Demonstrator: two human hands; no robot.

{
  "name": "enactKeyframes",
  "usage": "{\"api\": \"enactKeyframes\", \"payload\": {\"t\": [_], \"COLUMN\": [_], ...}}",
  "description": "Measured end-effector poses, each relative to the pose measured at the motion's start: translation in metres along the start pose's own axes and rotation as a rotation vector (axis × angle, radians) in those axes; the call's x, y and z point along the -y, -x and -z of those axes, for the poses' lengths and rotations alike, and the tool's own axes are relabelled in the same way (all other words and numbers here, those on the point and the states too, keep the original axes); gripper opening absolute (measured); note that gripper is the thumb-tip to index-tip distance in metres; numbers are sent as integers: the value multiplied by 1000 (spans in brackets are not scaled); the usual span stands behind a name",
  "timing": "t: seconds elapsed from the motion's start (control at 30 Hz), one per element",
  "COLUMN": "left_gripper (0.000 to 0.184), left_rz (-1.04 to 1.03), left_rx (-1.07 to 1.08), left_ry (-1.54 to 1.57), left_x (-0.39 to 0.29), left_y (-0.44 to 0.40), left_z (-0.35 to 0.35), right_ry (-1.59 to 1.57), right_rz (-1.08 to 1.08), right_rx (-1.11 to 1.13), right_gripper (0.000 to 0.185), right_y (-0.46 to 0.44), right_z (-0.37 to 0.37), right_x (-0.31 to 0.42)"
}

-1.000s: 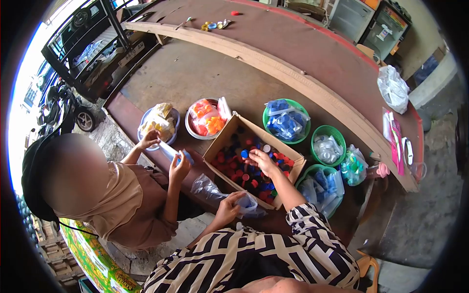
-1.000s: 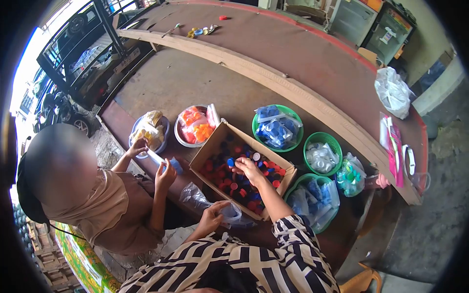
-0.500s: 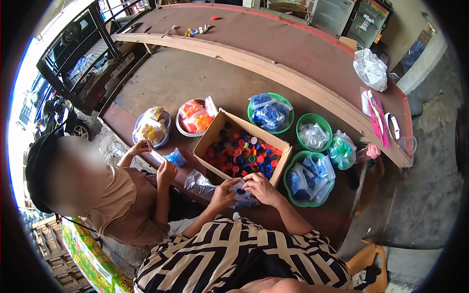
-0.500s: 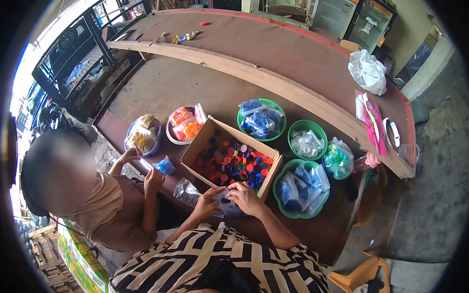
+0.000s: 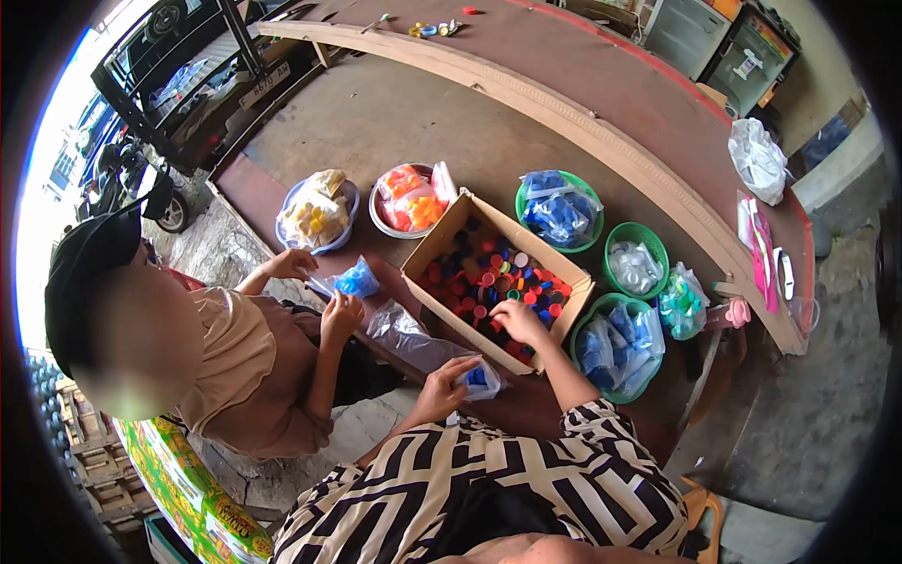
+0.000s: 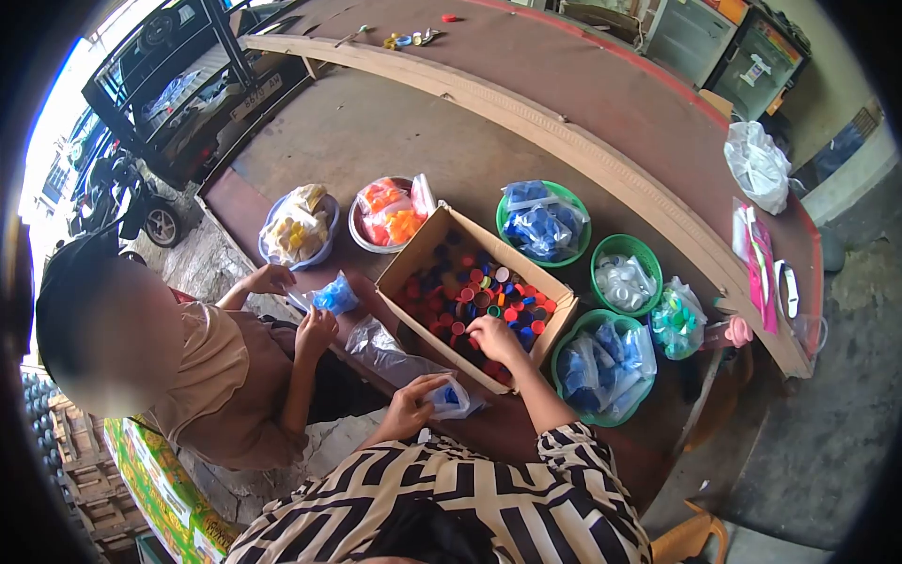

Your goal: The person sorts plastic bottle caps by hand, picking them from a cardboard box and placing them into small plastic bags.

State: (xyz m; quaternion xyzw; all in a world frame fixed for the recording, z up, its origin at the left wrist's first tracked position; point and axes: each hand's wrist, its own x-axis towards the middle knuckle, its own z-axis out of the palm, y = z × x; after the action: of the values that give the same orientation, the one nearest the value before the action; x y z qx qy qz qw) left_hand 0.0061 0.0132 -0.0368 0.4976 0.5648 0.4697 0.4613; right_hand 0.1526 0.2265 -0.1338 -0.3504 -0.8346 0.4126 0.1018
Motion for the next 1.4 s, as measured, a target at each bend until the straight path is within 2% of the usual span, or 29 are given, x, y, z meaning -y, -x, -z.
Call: {"api": "enactKeyframes", "payload": {"t": [0.07,0.1,0.17,0.2,0.27,0.33,0.37,0.4,0.47,0.57,0.6,0.67,0.7,0.77,0.8,0.83,0.87,0.9,0.93,1.0,1.1,1.13,1.2,1.23,1.27,1.33,1.4], "left_gripper": [57,57,57,57,57,57,57,56,55,55,56,58,57,57,57,58,58,58,58,58,58,58,58,58,58,58,57], "left_rz": [17,18,23,55,85,50,51,30,10,10,13,16,64,113,56,-2,1,31,62,63,77,98,91,82,86,48,52], "left_rx": [-10,-14,-18,-14,-10,-25,-25,-35,-44,-27,-16,1,13,27,15,3,4,4,6,6,12,14,19,23,26,32,40], "left_ry": [6,-10,-22,-6,10,9,11,15,20,23,14,4,11,13,-2,-16,-18,-6,6,7,12,13,14,13,13,3,5], "left_x": [4,5,6,6,7,10,12,13,16,14,12,7,3,3,7,8,9,9,9,12,13,13,12,13,12,12,13], "left_y": [4,5,6,7,7,8,7,6,5,1,-1,-5,-6,-7,-7,-8,-8,-7,-7,-7,-11,-13,-17,-18,-20,-24,-26], "left_z": [1,2,4,5,6,6,6,5,5,5,6,7,8,9,8,9,10,11,12,14,16,16,16,16,15,14,12], "right_ry": [90,90,-15,-102,-204,-228,-535,-213,-151,-250,-117,-91,-94,-37,-66,48,-13,-214,-188,211,334,327,156,83,81,-68,13], "right_rz": [58,57,194,195,-130,-275,-300,-136,-122,-122,32,42,40,110,11,62,32,-145,-190,-163,-128,-26,-60,-20,-25,-156,-212], "right_rx": [305,312,179,41,-64,-304,-418,-533,-404,-100,-4,224,221,-79,-152,-357,-462,-396,-495,-587,-533,-476,-149,-171,-170,-305,-406], "right_gripper": [27,27,45,53,52,45,37,31,28,23,25,33,33,41,47,44,40,39,35,33,34,36,29,21,21,16,16], "right_y": [-12,-18,-34,-43,-54,-56,-54,-55,-41,-34,-30,-33,-34,-38,-45,-49,-52,-49,-50,-44,-25,-18,-10,-4,-4,-3,-6], "right_z": [-19,-29,-50,-53,-32,-12,-7,-2,4,-22,-27,-48,-53,-62,-59,-50,-40,-12,-3,15,9,7,13,14,16,20,26], "right_x": [9,3,-21,-31,-32,-31,-31,-27,-20,-3,6,6,0,-13,-25,-30,-35,-21,-28,-41,-41,-35,-27,-20,-19,-26,-30]}}
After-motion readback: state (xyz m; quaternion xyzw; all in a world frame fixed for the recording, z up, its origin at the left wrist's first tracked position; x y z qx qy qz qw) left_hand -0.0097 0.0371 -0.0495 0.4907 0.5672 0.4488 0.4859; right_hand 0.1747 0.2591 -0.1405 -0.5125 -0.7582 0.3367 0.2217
